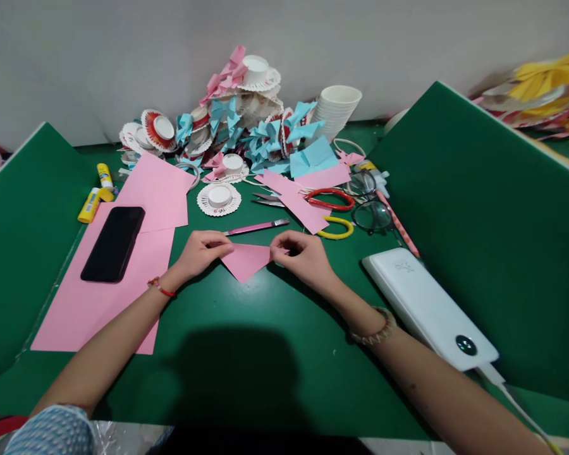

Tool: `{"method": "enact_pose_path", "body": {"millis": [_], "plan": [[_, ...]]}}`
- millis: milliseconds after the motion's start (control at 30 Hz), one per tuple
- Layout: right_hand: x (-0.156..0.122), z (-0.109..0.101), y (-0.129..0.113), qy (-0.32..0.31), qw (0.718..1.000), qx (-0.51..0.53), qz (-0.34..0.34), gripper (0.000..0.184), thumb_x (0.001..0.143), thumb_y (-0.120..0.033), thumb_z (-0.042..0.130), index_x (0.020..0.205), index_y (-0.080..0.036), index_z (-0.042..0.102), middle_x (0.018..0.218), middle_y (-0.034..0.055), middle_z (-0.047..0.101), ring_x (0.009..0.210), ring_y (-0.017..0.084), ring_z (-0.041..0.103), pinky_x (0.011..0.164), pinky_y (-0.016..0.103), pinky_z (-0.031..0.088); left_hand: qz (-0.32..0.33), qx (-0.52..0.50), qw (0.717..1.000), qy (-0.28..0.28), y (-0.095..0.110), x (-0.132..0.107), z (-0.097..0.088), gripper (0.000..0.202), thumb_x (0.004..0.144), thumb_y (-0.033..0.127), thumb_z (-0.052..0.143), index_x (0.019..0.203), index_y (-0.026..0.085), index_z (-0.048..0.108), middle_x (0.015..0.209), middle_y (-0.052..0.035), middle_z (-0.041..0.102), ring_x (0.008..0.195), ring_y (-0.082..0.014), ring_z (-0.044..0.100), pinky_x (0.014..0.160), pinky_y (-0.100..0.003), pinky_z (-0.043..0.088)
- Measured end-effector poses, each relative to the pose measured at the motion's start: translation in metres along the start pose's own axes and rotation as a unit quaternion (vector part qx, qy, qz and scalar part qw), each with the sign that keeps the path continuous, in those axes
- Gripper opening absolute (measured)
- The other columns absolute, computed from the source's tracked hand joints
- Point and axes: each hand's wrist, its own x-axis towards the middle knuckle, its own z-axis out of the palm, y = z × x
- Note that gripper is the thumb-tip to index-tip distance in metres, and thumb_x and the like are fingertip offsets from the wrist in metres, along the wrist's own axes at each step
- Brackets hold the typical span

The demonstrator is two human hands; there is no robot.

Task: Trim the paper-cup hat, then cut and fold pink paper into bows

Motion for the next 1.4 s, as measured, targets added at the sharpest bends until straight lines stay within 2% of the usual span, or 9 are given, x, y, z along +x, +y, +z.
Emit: {"method": "enact_pose_path", "body": {"millis": [300,467,567,800,967,1100,1233,1300,1400], "plan": [[0.007,-0.005,0.004,0.119,0.990,0.075,0.026,0.006,0.059,-0.023,0.058,0.059,-0.017,0.056,0.051,-0.0047,0.051,0.045,0.006,0.042,0.045,0.021,0.036,-0.051,-0.121,0.981,0.142,-0.012,0.011,-0.021,0.018,0.062,0.032,0.063,0.057,0.016,0.056,0.045,0.0053,0.043,0.038,-0.0058,0.038,0.037,-0.019,0.029],[0.000,0.004,-0.004,-0.028,0.989,0.139,0.037,0.024,0.068,-0.039,0.063,0.077,-0.017,0.062,0.060,-0.0018,0.060,0.047,0.007,0.049,0.046,0.022,0.042,-0.066,-0.118,0.978,0.160,-0.005,0.002,0.007,0.022,0.069,0.037,0.063,0.070,0.016,0.060,0.051,0.0042,0.050,0.039,-0.0057,0.043,0.038,-0.018,0.032],[-0.003,0.007,-0.008,-0.101,0.982,0.152,0.051,0.031,0.065,-0.045,0.069,0.075,-0.016,0.062,0.052,-0.0043,0.056,0.045,0.007,0.049,0.045,0.022,0.042,-0.059,-0.097,0.984,0.139,-0.002,-0.006,0.027,0.023,0.075,0.038,0.062,0.075,0.015,0.063,0.050,0.0044,0.051,0.041,-0.0060,0.045,0.041,-0.018,0.035],[-0.003,0.006,-0.005,-0.046,0.978,0.170,0.116,0.038,0.054,-0.047,0.078,0.057,-0.015,0.056,0.052,-0.0018,0.059,0.037,0.005,0.044,0.036,0.020,0.036,0.069,0.050,0.982,0.169,-0.004,-0.011,0.032,0.032,0.079,0.023,0.059,0.109,0.016,0.058,0.092,-0.0049,0.062,0.071,-0.0099,0.055,0.061,-0.021,0.046],[-0.005,0.007,-0.007,-0.027,0.991,0.110,0.067,0.039,0.056,-0.038,0.078,0.046,-0.016,0.047,0.041,-0.0056,0.048,0.039,0.005,0.039,0.039,0.019,0.028,0.173,0.104,0.978,0.055,-0.001,-0.014,0.033,0.053,0.074,0.026,0.068,0.124,0.020,0.050,0.118,-0.0099,0.055,0.089,-0.0141,0.058,0.083,-0.029,0.048],[-0.007,0.007,-0.011,-0.064,0.992,0.101,0.031,0.026,0.056,-0.029,0.076,0.050,-0.015,0.055,0.047,-0.0061,0.050,0.046,0.006,0.040,0.044,0.019,0.032,0.095,-0.001,0.995,0.001,-0.001,-0.013,0.033,0.046,0.074,0.027,0.067,0.117,0.017,0.054,0.107,-0.0095,0.063,0.090,-0.0165,0.061,0.077,-0.027,0.050],[-0.007,0.007,-0.010,-0.105,0.988,0.104,0.034,0.018,0.058,-0.029,0.075,0.064,-0.016,0.064,0.059,-0.0038,0.060,0.052,0.009,0.049,0.051,0.022,0.041,-0.014,-0.111,0.988,0.106,-0.006,-0.006,0.028,0.028,0.072,0.030,0.065,0.094,0.014,0.061,0.091,-0.0055,0.067,0.081,-0.0161,0.061,0.071,-0.027,0.049],[-0.006,0.007,-0.007,-0.079,0.993,0.083,0.030,0.022,0.060,-0.033,0.074,0.059,-0.016,0.058,0.053,-0.0044,0.056,0.048,0.008,0.047,0.046,0.021,0.038,-0.057,-0.206,0.965,0.155,-0.008,-0.002,0.026,0.029,0.066,0.029,0.068,0.089,0.015,0.059,0.085,-0.0029,0.067,0.075,-0.0144,0.060,0.068,-0.026,0.049],[-0.003,0.006,-0.002,-0.016,0.995,0.088,0.037,0.030,0.065,-0.040,0.070,0.060,-0.019,0.050,0.047,-0.0058,0.050,0.041,0.008,0.045,0.040,0.021,0.036,-0.081,-0.271,0.945,0.166,-0.007,0.001,0.024,0.027,0.059,0.024,0.070,0.080,0.016,0.055,0.074,0.0012,0.063,0.066,-0.0109,0.058,0.064,-0.024,0.048]]}}
